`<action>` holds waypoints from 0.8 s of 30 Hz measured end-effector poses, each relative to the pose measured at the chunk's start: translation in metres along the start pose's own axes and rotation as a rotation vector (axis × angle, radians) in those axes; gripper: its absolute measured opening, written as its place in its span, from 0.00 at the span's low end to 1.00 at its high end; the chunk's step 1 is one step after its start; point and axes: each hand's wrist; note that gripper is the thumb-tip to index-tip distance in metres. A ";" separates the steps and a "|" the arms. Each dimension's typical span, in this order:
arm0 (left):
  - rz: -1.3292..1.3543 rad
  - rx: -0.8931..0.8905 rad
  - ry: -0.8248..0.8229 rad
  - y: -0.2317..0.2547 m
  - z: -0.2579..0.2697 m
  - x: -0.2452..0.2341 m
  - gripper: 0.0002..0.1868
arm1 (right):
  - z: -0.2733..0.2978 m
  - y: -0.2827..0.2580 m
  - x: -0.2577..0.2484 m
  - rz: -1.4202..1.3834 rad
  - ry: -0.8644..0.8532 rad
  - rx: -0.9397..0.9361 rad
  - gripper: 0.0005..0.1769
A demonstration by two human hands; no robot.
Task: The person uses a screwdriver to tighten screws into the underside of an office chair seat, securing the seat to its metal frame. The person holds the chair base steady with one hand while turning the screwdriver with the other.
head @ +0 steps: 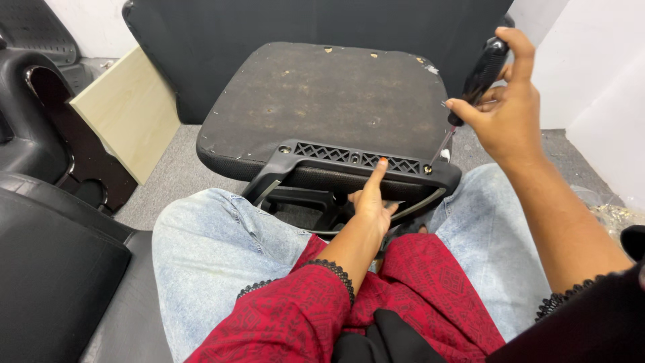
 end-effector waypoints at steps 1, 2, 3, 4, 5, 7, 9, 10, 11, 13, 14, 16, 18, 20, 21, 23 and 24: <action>-0.028 -0.011 -0.002 -0.004 0.000 0.004 0.71 | 0.000 -0.002 0.001 0.011 0.005 -0.004 0.55; -0.055 -0.022 -0.004 -0.007 0.000 0.006 0.72 | -0.001 -0.003 0.003 0.022 0.010 -0.007 0.55; -0.071 -0.013 -0.002 -0.009 -0.001 0.007 0.69 | 0.000 -0.003 0.002 0.034 0.018 -0.010 0.55; -0.087 -0.005 0.001 -0.009 -0.002 0.007 0.67 | 0.000 -0.003 0.001 0.002 0.013 -0.019 0.54; -0.102 0.003 0.004 -0.010 -0.003 0.009 0.65 | 0.001 -0.003 0.000 -0.030 0.006 -0.029 0.52; -0.138 -0.004 0.013 -0.010 -0.004 0.008 0.65 | 0.002 -0.002 -0.002 -0.108 -0.010 -0.048 0.50; -0.154 -0.002 0.019 -0.007 -0.005 0.007 0.64 | 0.003 -0.002 -0.005 -0.199 -0.027 -0.069 0.49; -0.151 0.004 0.022 -0.007 -0.004 0.007 0.63 | 0.003 -0.002 -0.007 -0.172 -0.024 -0.014 0.49; -0.149 0.010 0.026 -0.007 -0.003 0.008 0.62 | 0.005 -0.002 -0.010 -0.146 -0.021 0.043 0.50; -0.167 0.021 0.044 -0.007 -0.002 0.010 0.61 | 0.008 -0.004 -0.014 -0.083 0.005 0.111 0.51; -0.174 0.027 0.054 -0.007 0.000 0.010 0.60 | 0.008 -0.007 -0.015 -0.046 0.027 0.122 0.51; -0.189 0.030 0.060 -0.005 0.002 0.010 0.60 | 0.010 -0.012 -0.011 0.033 0.058 0.138 0.51; -0.187 0.038 0.062 -0.002 0.005 0.012 0.59 | 0.009 -0.017 -0.007 0.116 0.084 0.150 0.51; -0.179 0.044 0.068 -0.003 0.008 0.011 0.58 | 0.010 -0.017 -0.008 0.135 0.076 0.074 0.52; -0.179 0.047 0.072 -0.003 0.008 0.009 0.58 | 0.011 -0.018 -0.006 0.142 0.069 0.038 0.52; -0.178 0.056 0.082 -0.004 0.009 0.008 0.58 | 0.011 -0.017 -0.007 0.026 0.050 -0.003 0.50; -0.178 0.061 0.079 -0.004 0.010 0.009 0.58 | 0.011 -0.017 -0.008 -0.033 0.040 -0.025 0.50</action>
Point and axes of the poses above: each hand's wrist, its own z-axis away from the middle knuckle, its own x-axis out of the palm, y = z × x, and after that the axes turned 3 degrees about -z, right-handed
